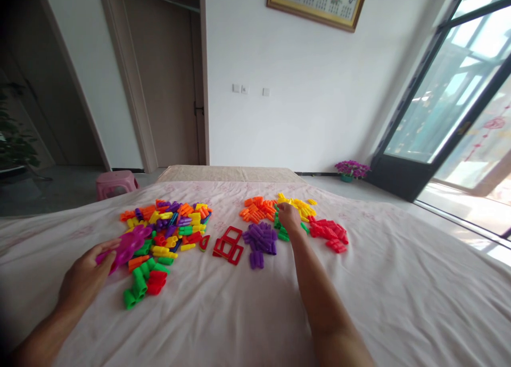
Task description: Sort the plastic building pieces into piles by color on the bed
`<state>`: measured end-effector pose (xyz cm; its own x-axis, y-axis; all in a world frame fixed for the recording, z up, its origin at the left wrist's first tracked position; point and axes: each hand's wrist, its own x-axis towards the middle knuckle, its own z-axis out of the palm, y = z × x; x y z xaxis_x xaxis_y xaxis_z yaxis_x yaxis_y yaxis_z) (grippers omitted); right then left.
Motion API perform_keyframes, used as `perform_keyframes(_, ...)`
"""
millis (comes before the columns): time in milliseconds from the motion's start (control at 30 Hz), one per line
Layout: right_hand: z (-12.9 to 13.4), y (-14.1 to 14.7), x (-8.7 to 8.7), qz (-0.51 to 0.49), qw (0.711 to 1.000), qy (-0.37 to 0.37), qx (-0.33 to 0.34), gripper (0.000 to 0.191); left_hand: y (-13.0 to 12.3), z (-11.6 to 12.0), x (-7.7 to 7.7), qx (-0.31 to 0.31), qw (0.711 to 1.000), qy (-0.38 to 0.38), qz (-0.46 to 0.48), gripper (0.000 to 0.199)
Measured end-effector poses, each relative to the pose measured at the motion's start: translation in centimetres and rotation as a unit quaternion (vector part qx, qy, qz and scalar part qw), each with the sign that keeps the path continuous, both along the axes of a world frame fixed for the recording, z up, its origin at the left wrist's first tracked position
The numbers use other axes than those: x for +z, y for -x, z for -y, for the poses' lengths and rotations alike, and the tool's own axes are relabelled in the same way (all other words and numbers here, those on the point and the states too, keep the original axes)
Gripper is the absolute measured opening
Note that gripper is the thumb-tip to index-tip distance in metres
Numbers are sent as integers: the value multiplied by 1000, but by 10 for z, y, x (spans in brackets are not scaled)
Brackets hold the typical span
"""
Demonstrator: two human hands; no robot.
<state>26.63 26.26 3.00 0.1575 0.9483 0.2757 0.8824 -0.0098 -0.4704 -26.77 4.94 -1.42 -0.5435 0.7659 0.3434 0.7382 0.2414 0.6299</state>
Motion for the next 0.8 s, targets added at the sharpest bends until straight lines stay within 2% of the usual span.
perform_keyframes(100, -18, 0, 3, 82, 996, 36, -21, 38, 2, -2, -4, 2, 1000, 3, 0, 35)
perform_keyframes(200, -35, -1, 11, 194, 976, 93, -28, 37, 2, -3, -6, 8, 999, 36, 19, 41)
perform_keyframes(267, -45, 0, 15, 236, 965, 116, -23, 35, 1, -3, -6, 13, 997, 67, 36, 45)
perform_keyframes(533, -70, 5, 15, 291, 946, 146, 3, 33, 0, -4, -3, 18, 994, 94, 61, 47)
perform_keyframes(800, -68, 8, 13, 281, 951, 127, 27, 35, -1, -3, -3, 36, 995, 86, 46, 43)
